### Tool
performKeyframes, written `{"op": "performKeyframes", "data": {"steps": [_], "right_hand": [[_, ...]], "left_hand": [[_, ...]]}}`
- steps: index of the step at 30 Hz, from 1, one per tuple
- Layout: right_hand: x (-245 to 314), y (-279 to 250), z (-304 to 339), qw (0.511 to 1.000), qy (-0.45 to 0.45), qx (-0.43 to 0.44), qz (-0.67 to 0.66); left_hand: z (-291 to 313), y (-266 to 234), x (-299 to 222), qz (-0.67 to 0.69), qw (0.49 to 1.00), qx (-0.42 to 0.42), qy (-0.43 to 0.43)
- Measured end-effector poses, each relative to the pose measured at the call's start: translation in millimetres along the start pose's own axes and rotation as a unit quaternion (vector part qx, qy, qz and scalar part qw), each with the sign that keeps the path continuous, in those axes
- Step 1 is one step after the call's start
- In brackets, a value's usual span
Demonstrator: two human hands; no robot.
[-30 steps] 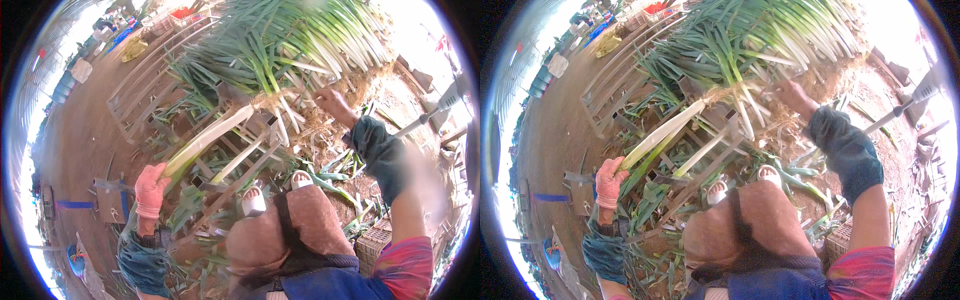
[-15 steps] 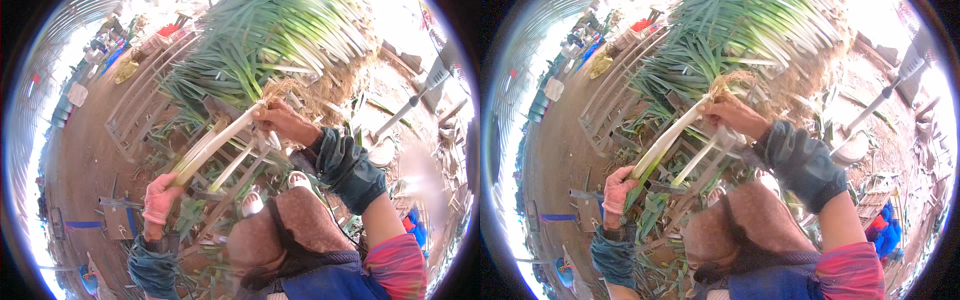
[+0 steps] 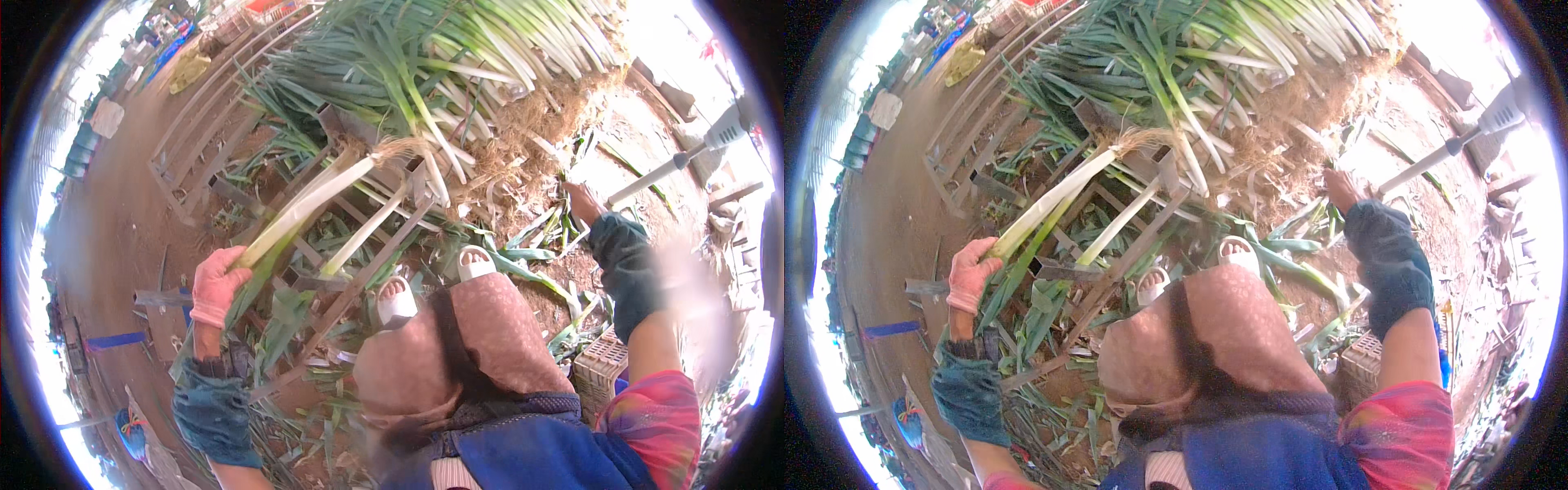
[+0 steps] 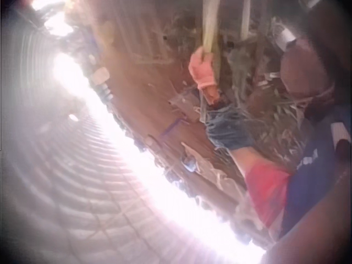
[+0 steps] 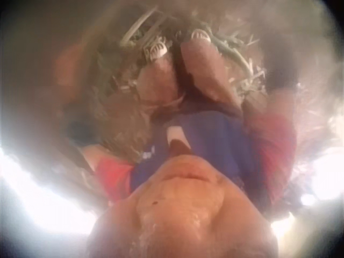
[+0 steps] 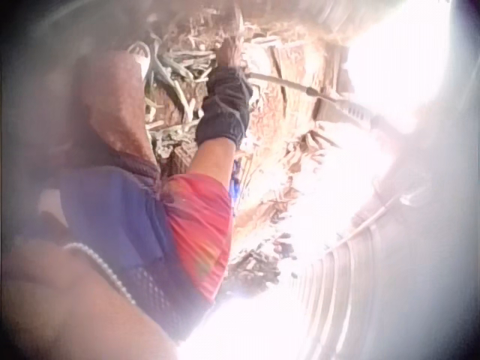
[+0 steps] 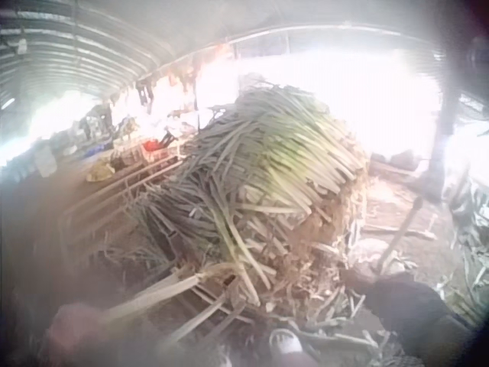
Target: The person picks up leeks from a pile by hand, places them into a metal frame, and aligns them.
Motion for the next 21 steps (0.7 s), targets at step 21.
{"op": "performKeyframes", "data": {"steps": [21], "right_hand": [[344,182,-125,0.948,-0.296,0.108,-0.043]], "left_hand": [[-21,174,125,-0.27,0.96,0.04,-0.058]]}}
Point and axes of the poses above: each hand's wrist, its own z-axis away from the middle knuckle, its own y-axis out of the palm, x = y × z, the point moved 6 cm from there along -z, towards the middle knuckle, and after that the axes turned 2 degrees about -x, right-handed, at the moved point
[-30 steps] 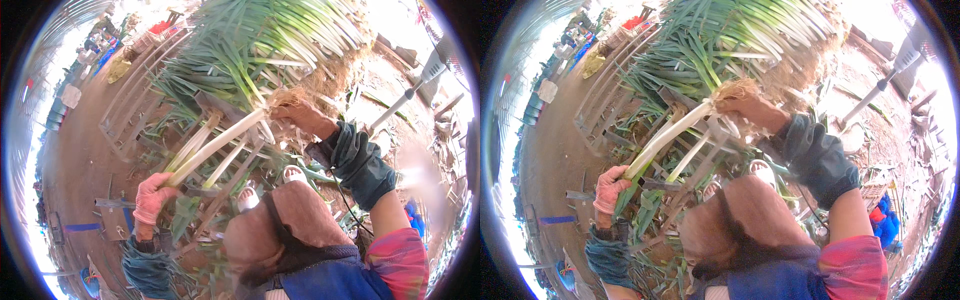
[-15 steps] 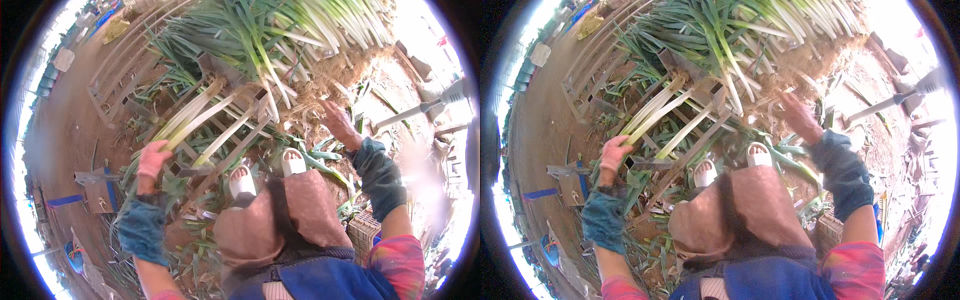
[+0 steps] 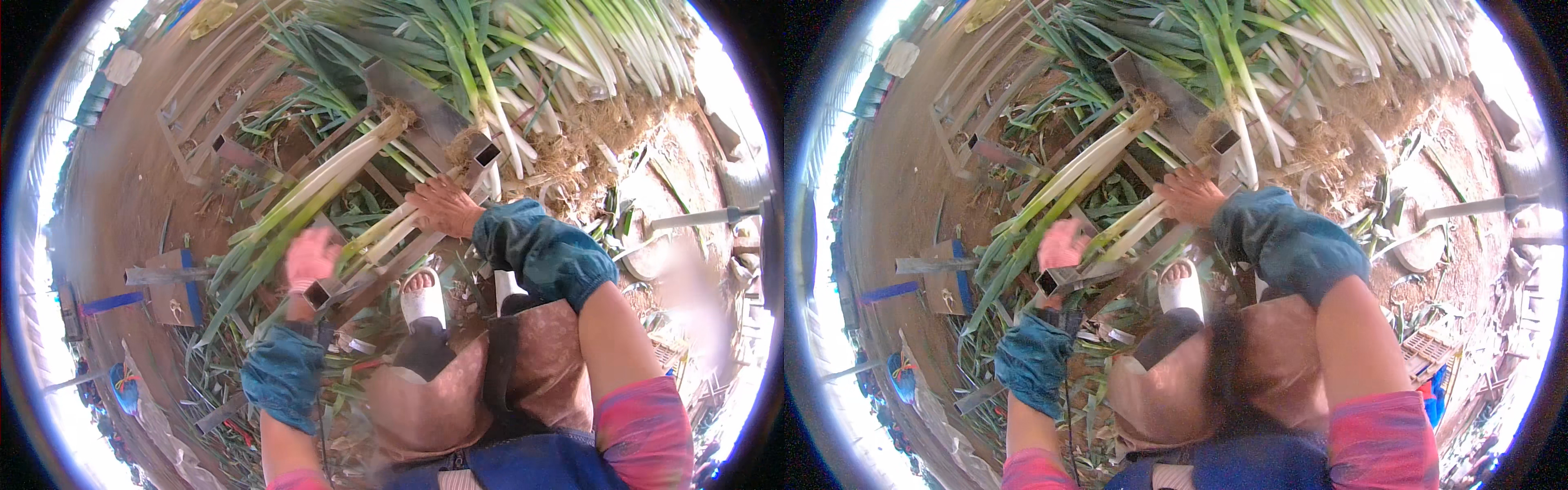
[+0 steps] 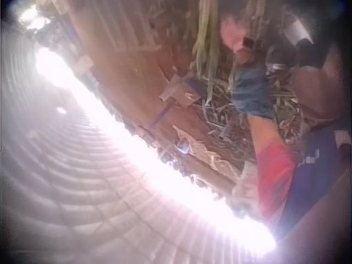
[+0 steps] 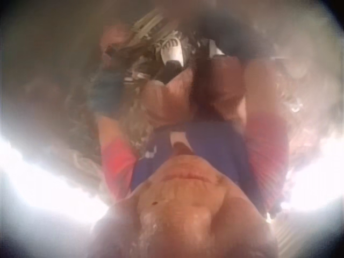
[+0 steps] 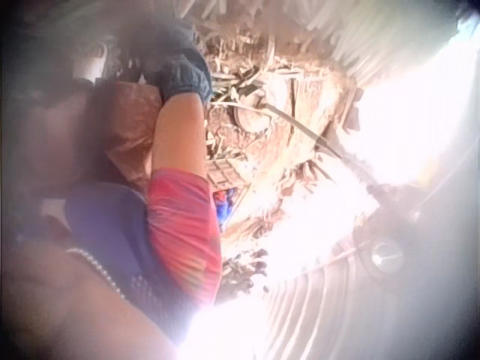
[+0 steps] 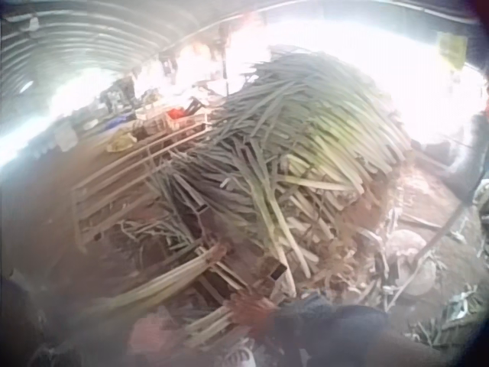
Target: The person picks up leeks from a pile by hand, places them into a metal frame, and aligns them.
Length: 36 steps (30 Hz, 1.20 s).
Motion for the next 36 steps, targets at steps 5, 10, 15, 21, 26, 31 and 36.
{"op": "performKeyframes", "data": {"steps": [5,10,15,21,26,31,36], "right_hand": [[-3,1,2,0.997,-0.02,-0.072,-0.009],[-1,-1,-1,0.999,-0.008,-0.031,-0.003],[2,-11,2,0.998,-0.021,-0.055,-0.01],[26,-33,-1,0.989,-0.071,-0.129,0.0],[18,-33,-16,0.998,0.027,-0.048,0.013],[16,-34,-26,0.989,-0.029,-0.144,0.001],[9,-23,-33,0.984,-0.02,-0.163,0.073]], "left_hand": [[-15,-12,61,-0.095,0.975,-0.001,-0.199],[-43,10,68,-0.064,0.984,0.033,-0.163],[-25,12,66,0.16,0.972,0.121,-0.121],[11,10,38,0.246,0.947,0.203,-0.033],[-7,9,27,0.23,0.941,0.25,0.008],[-40,-23,39,0.012,0.999,-0.032,-0.031],[-56,-15,53,-0.135,0.984,-0.009,-0.118]]}}
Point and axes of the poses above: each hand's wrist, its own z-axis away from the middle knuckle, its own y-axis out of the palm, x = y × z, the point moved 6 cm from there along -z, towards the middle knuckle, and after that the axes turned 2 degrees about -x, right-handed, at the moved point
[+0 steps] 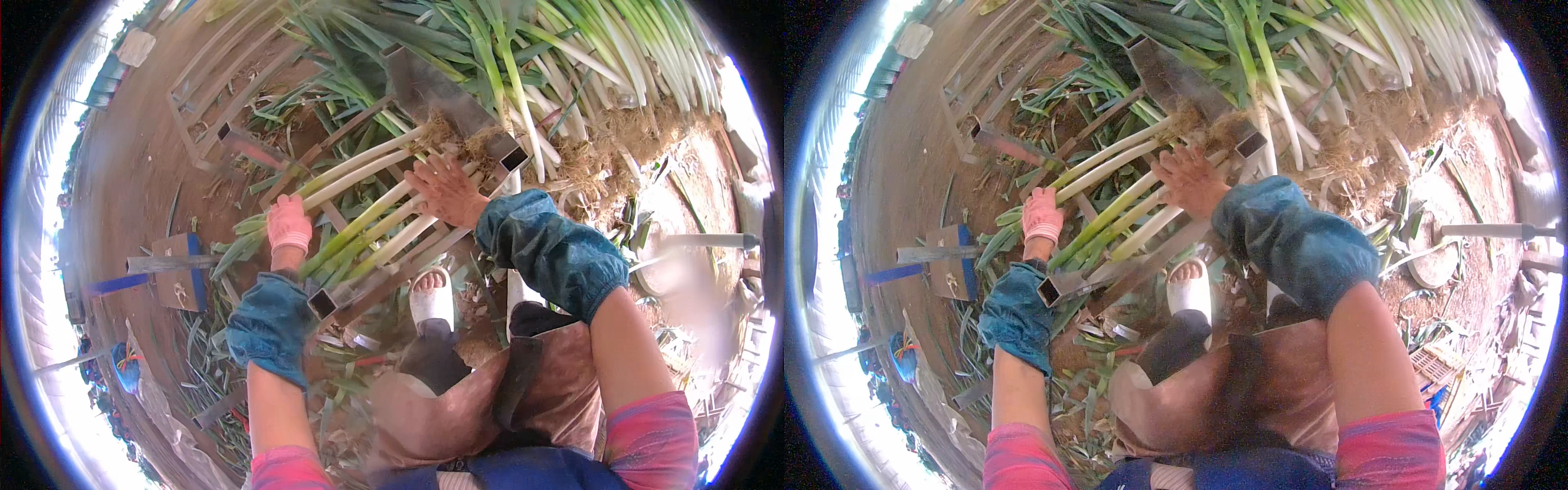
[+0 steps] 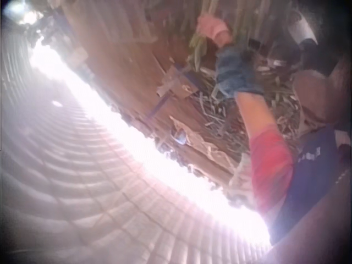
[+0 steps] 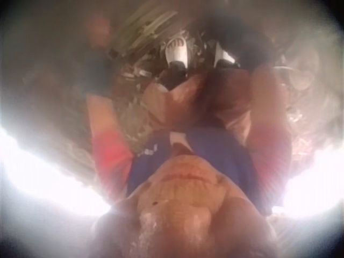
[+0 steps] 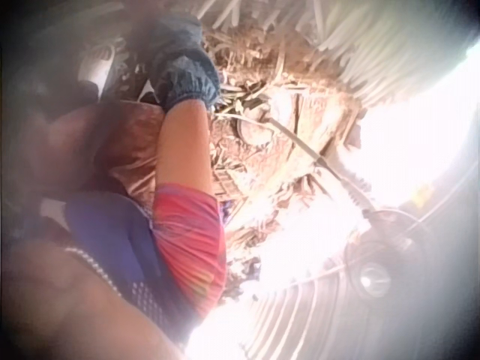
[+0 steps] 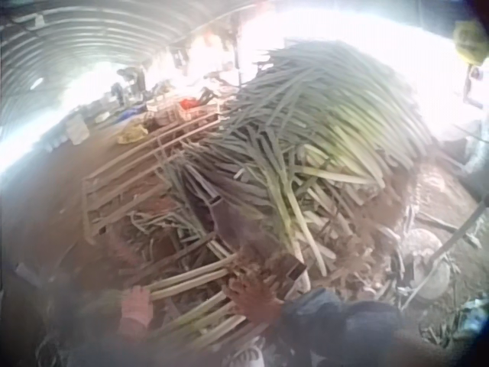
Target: The person picks up leeks from a pile by hand, places them into a metal frame, and aligns them.
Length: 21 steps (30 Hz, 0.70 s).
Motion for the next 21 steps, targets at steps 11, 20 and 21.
{"op": "performKeyframes", "data": {"steps": [11,20,21], "right_hand": [[-6,6,5,0.997,0.022,0.077,0.008],[-10,14,-7,1.0,0.025,-0.005,-0.009],[-10,14,-5,1.0,0.005,-0.024,0.002]], "left_hand": [[4,-4,-67,-0.032,0.981,0.138,0.13],[3,11,-63,0.137,0.975,0.109,0.138],[-5,2,-47,0.158,0.983,0.018,0.096]]}}
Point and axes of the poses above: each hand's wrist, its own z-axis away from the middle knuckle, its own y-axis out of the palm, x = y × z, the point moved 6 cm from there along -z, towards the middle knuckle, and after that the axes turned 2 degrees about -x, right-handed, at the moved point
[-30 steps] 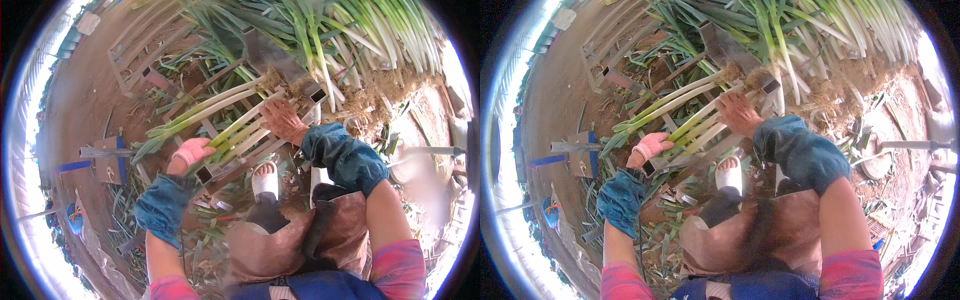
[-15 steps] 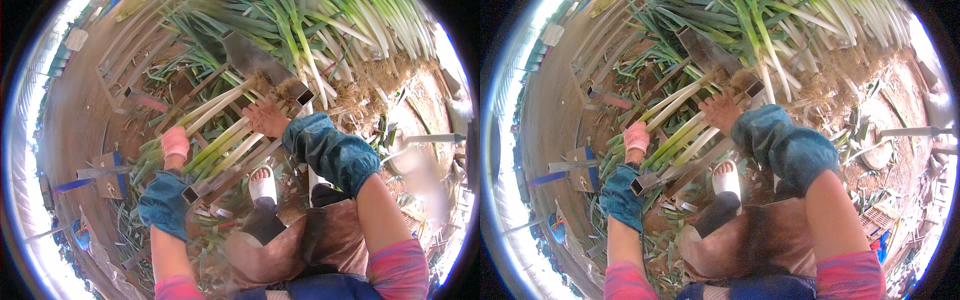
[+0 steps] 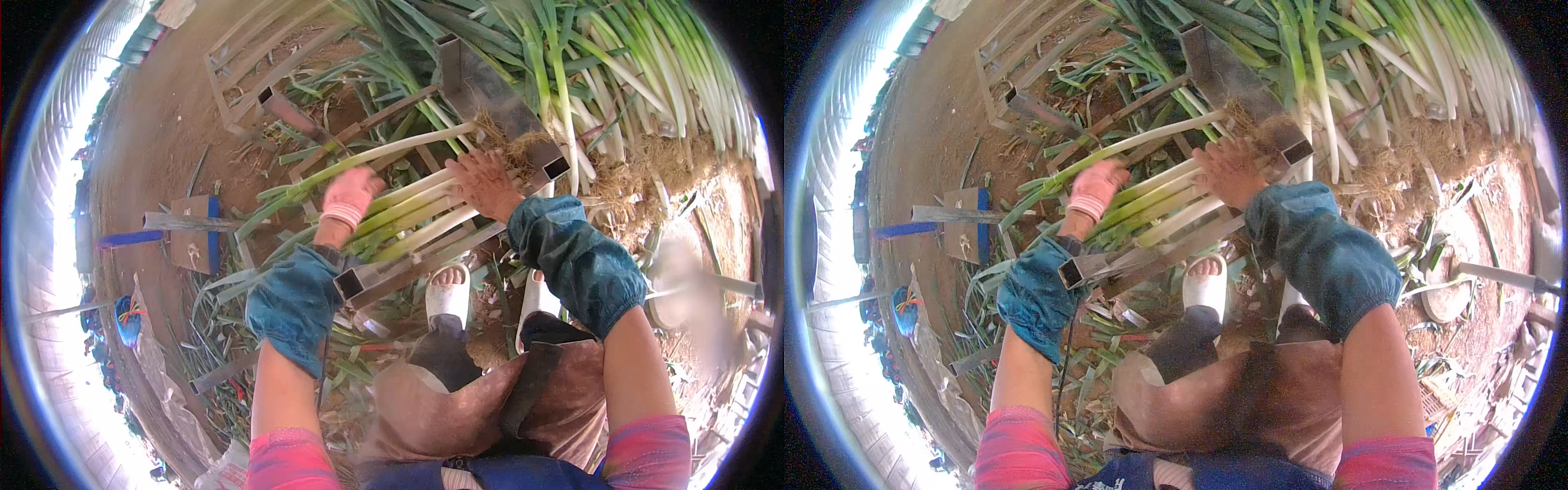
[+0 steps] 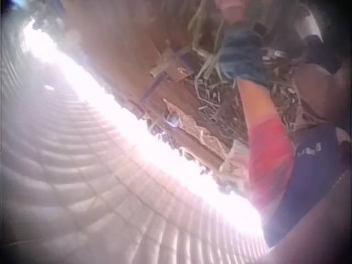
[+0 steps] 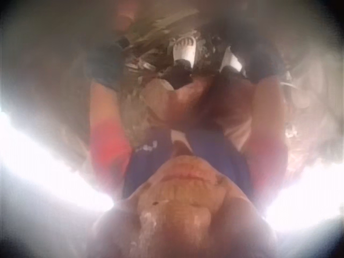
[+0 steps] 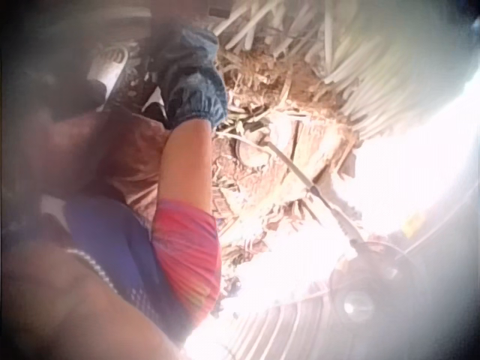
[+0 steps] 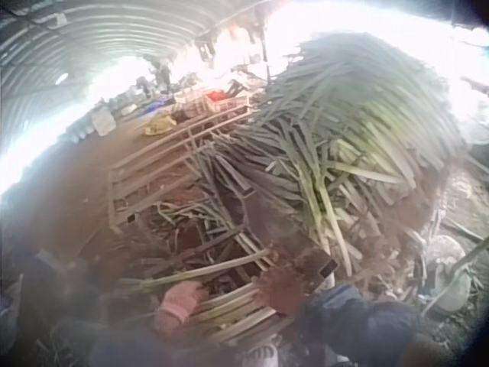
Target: The person picks up leeks from a pile by hand, places them into a metal frame, and aligns them.
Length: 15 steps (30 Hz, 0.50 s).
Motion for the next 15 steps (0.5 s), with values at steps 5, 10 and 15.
{"op": "performKeyframes", "data": {"steps": [5,10,15], "right_hand": [[-8,17,13,0.994,0.031,0.076,-0.069],[-3,13,9,0.994,0.038,0.095,-0.041],[4,-2,-3,0.998,-0.003,0.027,-0.065]], "left_hand": [[-12,-18,48,-0.107,0.981,-0.119,-0.109],[-6,13,50,-0.029,0.984,0.109,-0.141],[42,33,33,-0.003,0.973,0.204,-0.108]]}}
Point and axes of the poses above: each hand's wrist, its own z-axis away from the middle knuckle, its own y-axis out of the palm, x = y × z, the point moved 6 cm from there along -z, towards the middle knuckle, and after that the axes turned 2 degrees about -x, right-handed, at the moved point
